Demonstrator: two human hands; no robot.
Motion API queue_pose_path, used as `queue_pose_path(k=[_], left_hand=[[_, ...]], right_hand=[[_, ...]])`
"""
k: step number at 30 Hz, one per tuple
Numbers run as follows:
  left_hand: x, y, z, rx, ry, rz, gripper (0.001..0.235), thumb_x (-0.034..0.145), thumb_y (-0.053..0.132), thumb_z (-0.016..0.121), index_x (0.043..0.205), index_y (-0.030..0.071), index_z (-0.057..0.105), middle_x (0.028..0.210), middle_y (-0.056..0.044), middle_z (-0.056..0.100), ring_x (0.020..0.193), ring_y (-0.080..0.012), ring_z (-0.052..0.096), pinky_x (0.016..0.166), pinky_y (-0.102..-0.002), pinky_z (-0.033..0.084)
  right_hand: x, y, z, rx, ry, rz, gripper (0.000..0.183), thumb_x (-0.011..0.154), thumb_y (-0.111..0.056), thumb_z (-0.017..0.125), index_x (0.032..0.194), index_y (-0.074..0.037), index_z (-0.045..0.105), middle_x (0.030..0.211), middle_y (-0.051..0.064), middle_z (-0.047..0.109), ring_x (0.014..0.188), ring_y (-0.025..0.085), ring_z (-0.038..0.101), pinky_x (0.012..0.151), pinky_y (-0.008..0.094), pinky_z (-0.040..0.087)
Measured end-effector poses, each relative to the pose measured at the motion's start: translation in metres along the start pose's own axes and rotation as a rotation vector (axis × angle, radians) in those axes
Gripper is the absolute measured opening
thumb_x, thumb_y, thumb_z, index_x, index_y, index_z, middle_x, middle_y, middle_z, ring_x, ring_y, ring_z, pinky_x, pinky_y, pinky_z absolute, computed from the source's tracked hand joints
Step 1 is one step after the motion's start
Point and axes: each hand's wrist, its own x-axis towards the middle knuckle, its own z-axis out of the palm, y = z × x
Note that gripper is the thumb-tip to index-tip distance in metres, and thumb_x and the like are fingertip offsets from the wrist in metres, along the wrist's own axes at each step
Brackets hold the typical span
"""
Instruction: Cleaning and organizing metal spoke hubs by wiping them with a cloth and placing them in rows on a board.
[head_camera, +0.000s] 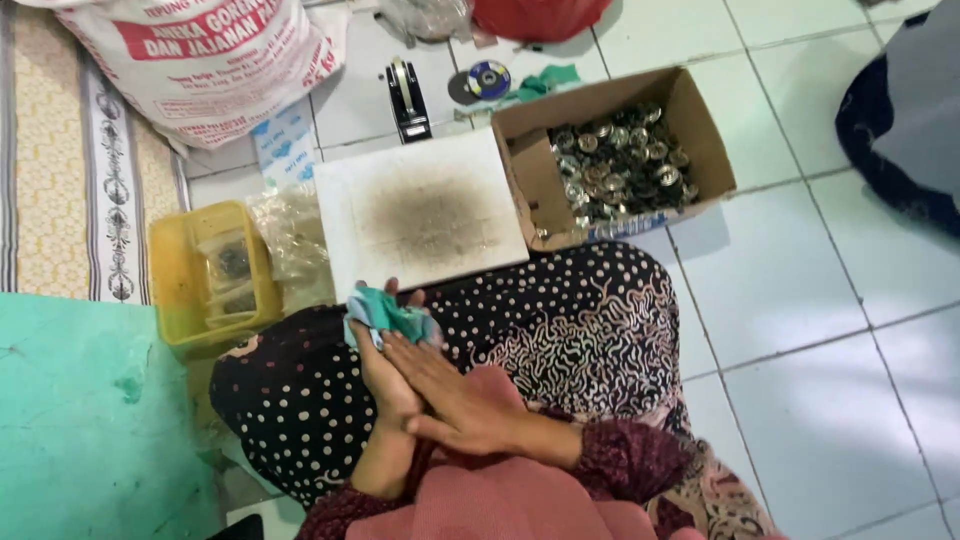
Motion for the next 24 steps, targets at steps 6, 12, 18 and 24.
queue_pose_path(k=[6,12,18,24], left_hand=[[-0.031,-0.043,-0.011,-0.189,-0.100,-0.171,0.062,0.098,0.031,0.044,0.157,0.011,0.037,0.152,-0.014,0.051,0.136,-0.0288,0.050,0.112,-0.044,0.042],[-0.044,-0.075,-0.016,-0.038,-0.521,-0.101,0.055,0.106,0.041,0.044,0.151,0.008,0.045,0.157,-0.012,0.048,0.146,-0.0249,0.044,0.121,-0.043,0.034],[0.002,-0.018,0.006,-0.104,-0.592,0.367,0.059,0.111,0.035,0.045,0.164,0.020,0.024,0.174,-0.013,0.018,0.152,-0.0306,0.033,0.128,-0.049,0.024],[-0.043,-0.078,-0.014,0.012,-0.041,-0.002,0.021,0.103,0.032,0.063,0.101,0.011,0.063,0.074,0.008,0.056,0.066,-0.0031,0.056,0.084,-0.021,0.044]], right_hand=[[0.020,0.030,-0.030,-0.310,0.234,-0.015,0.073,0.106,-0.073,0.012,0.164,-0.030,0.003,0.174,0.012,0.004,0.160,0.044,-0.005,0.123,0.075,-0.014],[0.034,0.010,-0.055,-0.095,0.634,0.009,0.080,0.105,-0.081,0.001,0.166,-0.030,0.009,0.176,0.011,-0.004,0.165,0.041,-0.007,0.128,0.070,-0.014],[-0.010,-0.013,-0.006,0.011,0.183,-0.036,0.085,0.108,-0.067,0.003,0.162,-0.001,0.000,0.171,0.027,0.000,0.162,0.039,-0.004,0.133,0.057,-0.003],[0.006,0.068,-0.010,-0.373,0.445,-0.137,0.094,0.099,-0.070,0.002,0.161,-0.003,0.026,0.169,0.028,0.015,0.157,0.048,0.001,0.121,0.067,-0.010]])
